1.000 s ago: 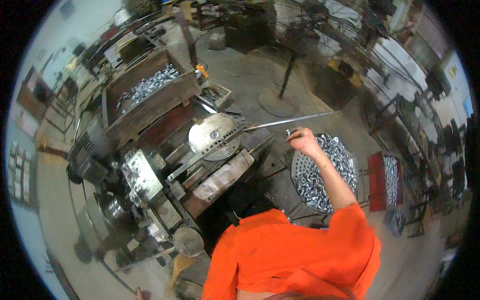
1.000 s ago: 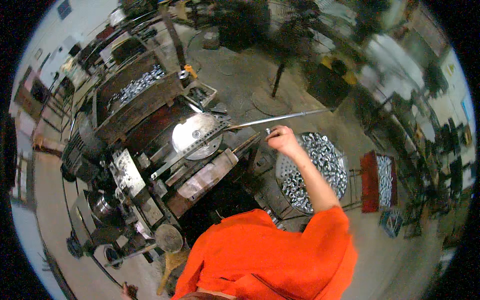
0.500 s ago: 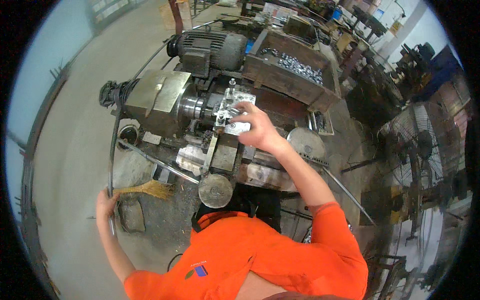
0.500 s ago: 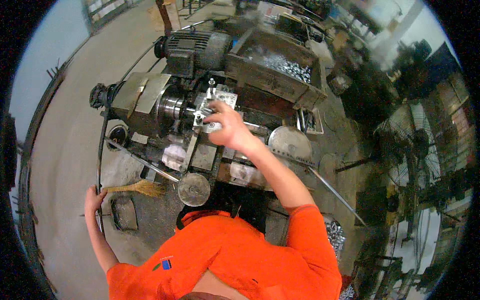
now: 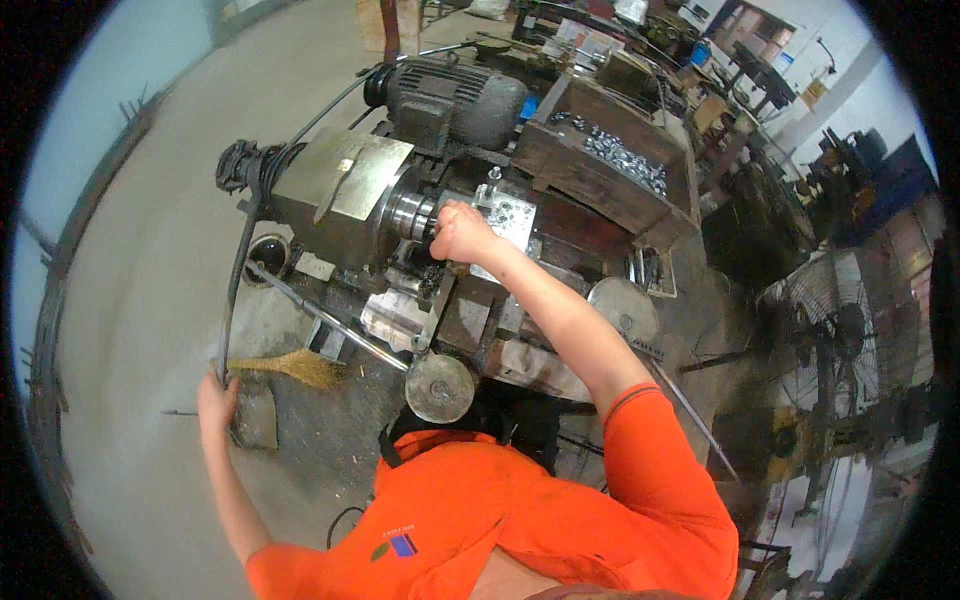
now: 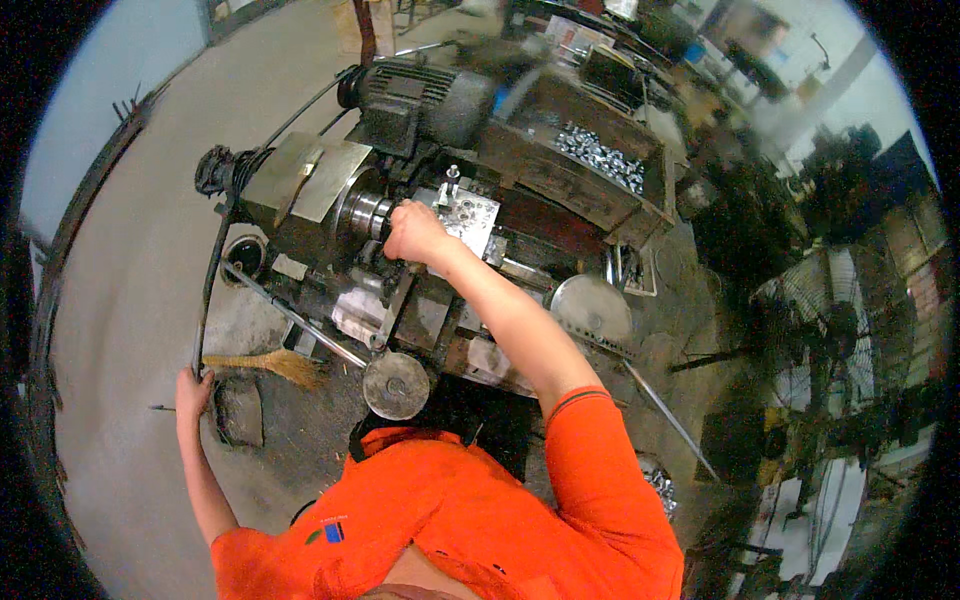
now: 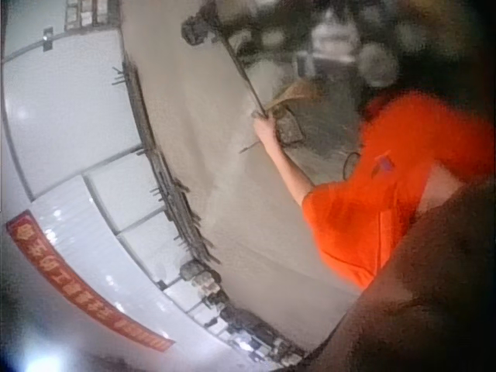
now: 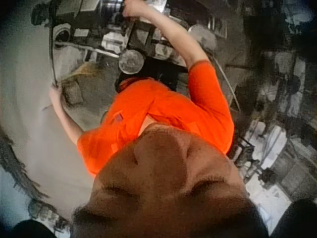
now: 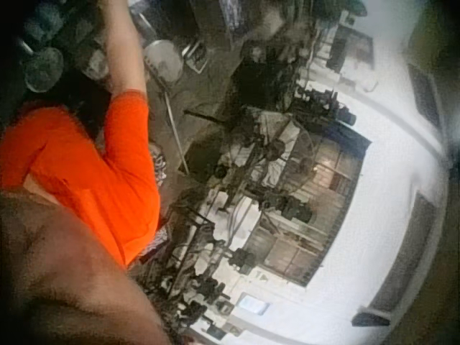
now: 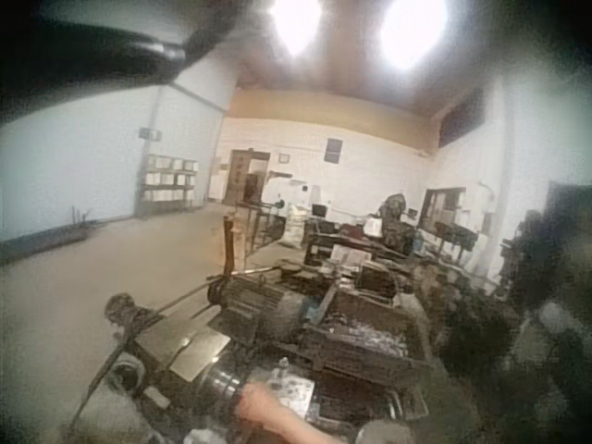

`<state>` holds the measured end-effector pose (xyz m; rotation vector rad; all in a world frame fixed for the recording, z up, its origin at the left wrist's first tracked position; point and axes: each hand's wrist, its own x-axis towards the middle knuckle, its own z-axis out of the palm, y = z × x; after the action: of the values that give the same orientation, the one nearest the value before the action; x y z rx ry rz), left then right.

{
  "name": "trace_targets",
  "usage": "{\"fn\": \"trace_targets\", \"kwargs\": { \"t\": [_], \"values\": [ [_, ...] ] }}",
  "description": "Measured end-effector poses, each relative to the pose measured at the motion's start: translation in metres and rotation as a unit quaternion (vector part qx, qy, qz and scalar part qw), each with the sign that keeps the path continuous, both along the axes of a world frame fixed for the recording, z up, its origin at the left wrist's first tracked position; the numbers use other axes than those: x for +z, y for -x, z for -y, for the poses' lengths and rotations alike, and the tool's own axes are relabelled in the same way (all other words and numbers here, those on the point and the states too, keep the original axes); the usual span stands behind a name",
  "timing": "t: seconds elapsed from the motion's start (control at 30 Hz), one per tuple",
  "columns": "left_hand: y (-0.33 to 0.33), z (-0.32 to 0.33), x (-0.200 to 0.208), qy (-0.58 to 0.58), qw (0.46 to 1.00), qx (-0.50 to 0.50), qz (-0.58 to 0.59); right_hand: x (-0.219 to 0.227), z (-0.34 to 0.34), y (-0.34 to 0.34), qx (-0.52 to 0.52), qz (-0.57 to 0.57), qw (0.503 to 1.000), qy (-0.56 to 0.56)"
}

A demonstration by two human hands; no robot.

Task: The person operates a metal turning machine in a workshop, repeatedly loading small metal pieces into the machine, adjusting controls, and removing finished pieces. The person places the finished pieces into a nearby container.

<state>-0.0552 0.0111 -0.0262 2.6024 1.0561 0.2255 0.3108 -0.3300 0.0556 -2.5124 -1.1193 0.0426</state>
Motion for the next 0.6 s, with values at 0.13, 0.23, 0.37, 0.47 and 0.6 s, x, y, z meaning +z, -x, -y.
{"fn": "trace_targets", "kwargs": {
  "t": [0.13, 0.23, 0.37, 0.47, 0.6],
  "values": [
    [-0.001, -0.004, 0.001, -0.001, 0.999, 0.018, -0.03, 0.002, -0.007, -0.004, -0.024, -0.071, 0.997, -0.015],
    [-0.011, 0.011, 0.022, -0.029, 0.998, 0.016, -0.06, 0.006, -0.015, -0.002, -0.082, -0.084, 0.99, -0.08],
    [-0.008, -0.012, 0.015, -0.145, 0.984, 0.0, -0.107, 0.006, -0.013, -0.001, -0.061, -0.058, 0.991, -0.103],
    [0.009, -0.105, 0.001, -0.267, 0.958, -0.001, -0.101, -0.014, 0.0, -0.014, 0.009, 0.002, 0.991, -0.133],
    [0.0, -0.207, -0.006, -0.347, 0.929, -0.062, -0.11, -0.009, -0.01, -0.009, -0.063, -0.026, 0.983, -0.173]
  ]
}}
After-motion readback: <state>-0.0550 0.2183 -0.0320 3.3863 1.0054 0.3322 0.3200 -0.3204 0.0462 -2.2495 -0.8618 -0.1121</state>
